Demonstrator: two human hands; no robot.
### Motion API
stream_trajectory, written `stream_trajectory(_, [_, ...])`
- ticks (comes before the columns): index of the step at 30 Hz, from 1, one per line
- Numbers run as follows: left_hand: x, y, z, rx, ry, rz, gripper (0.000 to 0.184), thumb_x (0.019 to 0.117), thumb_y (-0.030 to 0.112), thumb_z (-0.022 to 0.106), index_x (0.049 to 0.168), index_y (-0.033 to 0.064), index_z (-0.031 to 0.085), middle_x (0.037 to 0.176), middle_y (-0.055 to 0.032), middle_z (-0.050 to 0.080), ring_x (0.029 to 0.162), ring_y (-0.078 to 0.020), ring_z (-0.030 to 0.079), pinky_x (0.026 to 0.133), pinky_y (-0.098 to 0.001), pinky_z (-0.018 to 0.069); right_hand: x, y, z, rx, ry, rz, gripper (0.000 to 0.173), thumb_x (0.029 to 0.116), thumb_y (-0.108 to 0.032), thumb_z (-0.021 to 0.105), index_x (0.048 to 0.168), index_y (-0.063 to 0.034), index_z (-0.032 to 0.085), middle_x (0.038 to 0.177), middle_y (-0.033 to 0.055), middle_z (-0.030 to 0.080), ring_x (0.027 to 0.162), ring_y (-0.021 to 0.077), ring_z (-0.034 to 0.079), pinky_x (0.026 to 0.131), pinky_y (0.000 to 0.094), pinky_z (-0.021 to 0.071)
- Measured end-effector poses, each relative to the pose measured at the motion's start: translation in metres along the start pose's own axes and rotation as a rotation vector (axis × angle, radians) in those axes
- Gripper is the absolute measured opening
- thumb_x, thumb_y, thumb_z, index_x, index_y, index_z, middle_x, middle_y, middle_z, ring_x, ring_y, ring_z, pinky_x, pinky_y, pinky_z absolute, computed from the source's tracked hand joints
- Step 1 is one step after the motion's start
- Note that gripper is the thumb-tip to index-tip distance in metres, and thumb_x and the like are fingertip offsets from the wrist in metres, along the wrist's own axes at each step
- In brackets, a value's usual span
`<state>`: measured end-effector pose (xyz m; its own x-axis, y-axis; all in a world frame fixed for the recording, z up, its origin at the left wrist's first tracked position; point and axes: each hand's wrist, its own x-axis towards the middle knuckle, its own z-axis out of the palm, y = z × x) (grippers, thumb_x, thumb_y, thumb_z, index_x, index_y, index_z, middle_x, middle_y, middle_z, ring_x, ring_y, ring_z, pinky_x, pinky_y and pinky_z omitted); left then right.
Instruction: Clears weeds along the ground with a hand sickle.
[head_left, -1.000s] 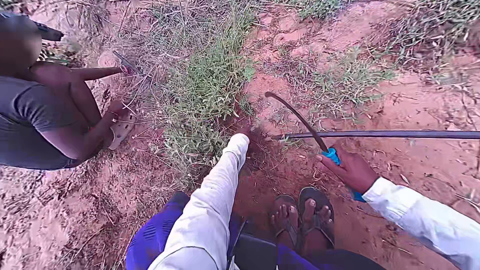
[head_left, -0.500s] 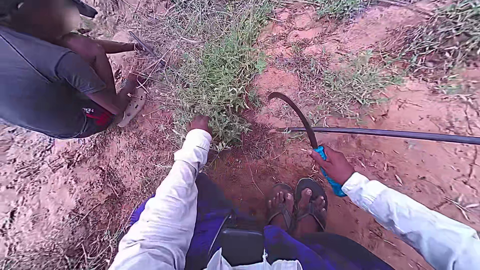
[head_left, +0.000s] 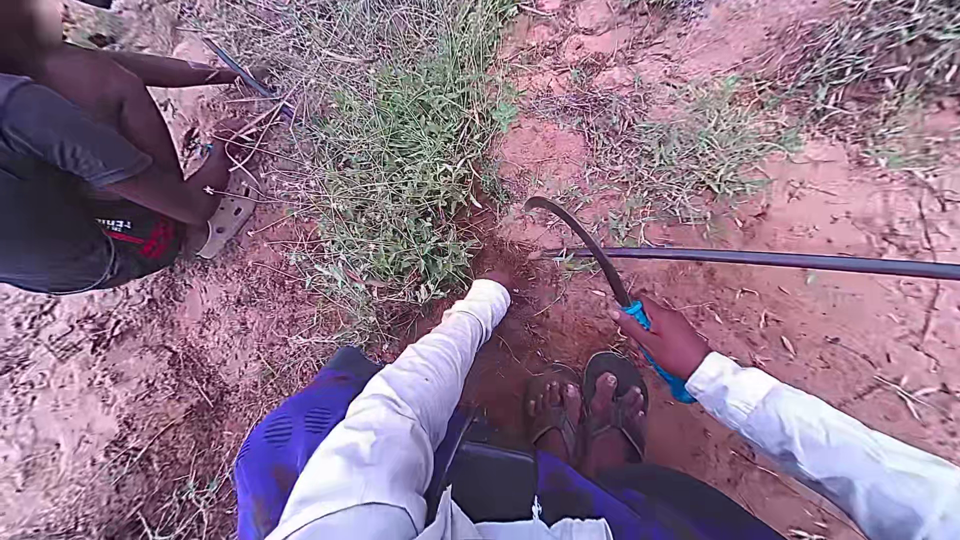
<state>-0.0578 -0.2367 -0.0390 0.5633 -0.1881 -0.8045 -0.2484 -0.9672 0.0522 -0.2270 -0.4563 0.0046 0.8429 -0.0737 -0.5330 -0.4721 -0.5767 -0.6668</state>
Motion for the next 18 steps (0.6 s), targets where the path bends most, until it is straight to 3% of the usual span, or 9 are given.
stream_trajectory(2, [-0.01, -0.022, -0.016, 0.053, -0.021, 0.001, 0.064, 0.1005, 0.016, 0.064, 0.158, 0.0049, 0.038, 0.156, -0.0265, 0.046, 0.143, -0.0456, 0.047, 0.115, -0.0646, 0.037, -0.003, -0.001, 0.0, -0.016, -0.014, 0.002, 0.054, 0.1078, -0.043, 0.05, 0.125, 0.0077, 0.054, 0.081, 0.0166, 0.062, 0.065, 0.0267, 0.064, 0.068, 0.0459, 0.0549])
stream_trajectory(5, [-0.015, -0.034, -0.028, 0.077, -0.025, 0.021, 0.056, 0.1039, 0.012, 0.058, 0.157, 0.0064, 0.041, 0.157, -0.0233, 0.047, 0.145, -0.0423, 0.046, 0.117, -0.0641, 0.0345, -0.002, -0.012, 0.006, -0.017, -0.102, 0.029, 0.049, 0.1098, -0.039, 0.048, 0.124, 0.0076, 0.053, 0.08, 0.0134, 0.06, 0.063, 0.0219, 0.062, 0.066, 0.0396, 0.0547])
stream_trajectory(11, [-0.006, -0.036, -0.032, 0.029, 0.044, -0.005, 0.055, 0.1039, 0.019, 0.059, 0.156, 0.0127, 0.045, 0.158, -0.019, 0.047, 0.144, -0.0415, 0.047, 0.113, -0.068, 0.0366, 0.01, -0.015, 0.025, 0.119, -0.248, 0.273, 0.051, 0.1115, -0.044, 0.039, 0.124, 0.0029, 0.053, 0.079, 0.0103, 0.057, 0.059, 0.0191, 0.06, 0.063, 0.0357, 0.0548])
stream_trajectory(15, [-0.002, -0.049, -0.037, -0.003, 0.099, -0.117, 0.052, 0.1008, 0.023, 0.064, 0.15, 0.0093, 0.053, 0.151, -0.0225, 0.054, 0.139, -0.0438, 0.052, 0.11, -0.0689, 0.0407, -0.05, -0.011, 0.012, 0.14, -0.317, 0.389, 0.044, 0.1107, -0.044, 0.041, 0.113, -0.0019, 0.052, 0.066, 0.0035, 0.054, 0.049, 0.0139, 0.059, 0.054, 0.0292, 0.0554])
stream_trajectory(18, [-0.015, -0.075, -0.053, 0.059, 0.043, -0.207, 0.044, 0.1067, 0.018, 0.056, 0.146, -0.0009, 0.053, 0.149, -0.0279, 0.053, 0.142, -0.0452, 0.048, 0.114, -0.0665, 0.0367, -0.105, 0.003, -0.005, 0.024, -0.366, 0.298, 0.042, 0.1082, -0.041, 0.051, 0.115, 0.0004, 0.055, 0.067, 0.0059, 0.058, 0.053, 0.0174, 0.061, 0.058, 0.0333, 0.0546])
